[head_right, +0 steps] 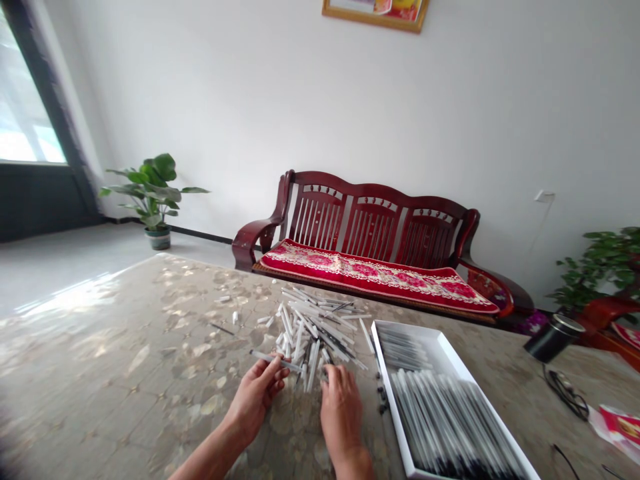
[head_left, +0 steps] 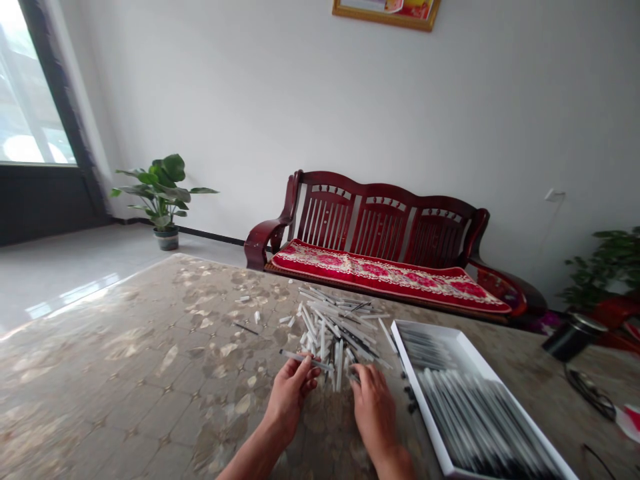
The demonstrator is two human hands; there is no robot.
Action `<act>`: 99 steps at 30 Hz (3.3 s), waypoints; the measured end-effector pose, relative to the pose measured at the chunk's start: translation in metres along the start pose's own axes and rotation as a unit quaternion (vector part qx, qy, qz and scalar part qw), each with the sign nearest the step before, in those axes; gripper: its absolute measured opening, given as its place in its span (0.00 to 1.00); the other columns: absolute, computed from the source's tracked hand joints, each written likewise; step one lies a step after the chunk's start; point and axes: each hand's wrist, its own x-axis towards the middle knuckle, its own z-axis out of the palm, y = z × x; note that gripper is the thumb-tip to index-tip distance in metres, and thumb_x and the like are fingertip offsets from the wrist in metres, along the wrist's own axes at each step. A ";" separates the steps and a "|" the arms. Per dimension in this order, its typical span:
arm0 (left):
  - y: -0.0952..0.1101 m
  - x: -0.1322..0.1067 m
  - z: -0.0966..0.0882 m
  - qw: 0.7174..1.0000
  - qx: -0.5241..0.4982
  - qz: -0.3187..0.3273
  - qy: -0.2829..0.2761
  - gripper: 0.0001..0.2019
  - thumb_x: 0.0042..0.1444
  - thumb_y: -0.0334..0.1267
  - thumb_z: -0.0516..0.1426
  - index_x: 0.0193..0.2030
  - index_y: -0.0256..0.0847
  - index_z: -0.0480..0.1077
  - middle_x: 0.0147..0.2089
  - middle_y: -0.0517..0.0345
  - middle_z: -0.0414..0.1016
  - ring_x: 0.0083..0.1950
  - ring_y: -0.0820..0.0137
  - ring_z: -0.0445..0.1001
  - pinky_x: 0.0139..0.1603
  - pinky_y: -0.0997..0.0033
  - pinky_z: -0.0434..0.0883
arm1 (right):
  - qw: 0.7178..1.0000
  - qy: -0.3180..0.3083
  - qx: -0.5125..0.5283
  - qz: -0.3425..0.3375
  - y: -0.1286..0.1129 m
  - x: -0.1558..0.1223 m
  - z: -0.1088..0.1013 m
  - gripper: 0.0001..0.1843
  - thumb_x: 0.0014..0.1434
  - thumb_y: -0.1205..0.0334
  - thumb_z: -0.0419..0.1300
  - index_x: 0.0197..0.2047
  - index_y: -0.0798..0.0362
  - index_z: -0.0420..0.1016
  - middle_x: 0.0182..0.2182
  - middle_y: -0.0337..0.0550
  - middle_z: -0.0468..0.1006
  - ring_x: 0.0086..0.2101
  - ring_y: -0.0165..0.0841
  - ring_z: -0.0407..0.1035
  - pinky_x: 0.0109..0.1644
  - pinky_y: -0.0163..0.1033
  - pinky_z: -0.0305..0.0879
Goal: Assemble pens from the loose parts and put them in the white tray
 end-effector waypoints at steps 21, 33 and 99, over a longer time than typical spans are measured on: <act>-0.003 -0.009 0.005 0.993 0.102 0.040 -0.050 0.18 0.35 0.47 0.71 0.31 0.38 0.76 0.29 0.57 0.79 0.30 0.69 0.76 0.28 0.75 0.70 | 0.984 0.026 0.177 -0.012 -0.011 -0.003 0.001 0.11 0.67 0.61 0.52 0.47 0.48 0.74 0.39 0.46 0.79 0.42 0.35 0.75 0.47 0.39 0.73; -0.002 -0.006 0.000 0.978 0.150 0.108 -0.099 0.18 0.40 0.50 0.70 0.30 0.38 0.76 0.26 0.56 0.77 0.29 0.69 0.74 0.24 0.76 0.69 | 0.955 -0.031 0.281 0.094 -0.017 -0.004 -0.004 0.09 0.58 0.63 0.60 0.42 0.48 0.79 0.37 0.44 0.82 0.38 0.36 0.76 0.44 0.38 0.72; 0.001 0.009 -0.011 0.938 0.301 0.172 0.010 0.12 0.44 0.47 0.61 0.32 0.42 0.73 0.30 0.57 0.78 0.32 0.64 0.76 0.31 0.70 0.69 | 0.941 -0.307 -0.100 0.104 -0.016 0.050 -0.041 0.07 0.59 0.61 0.58 0.35 0.49 0.78 0.37 0.42 0.82 0.40 0.35 0.75 0.39 0.33 0.60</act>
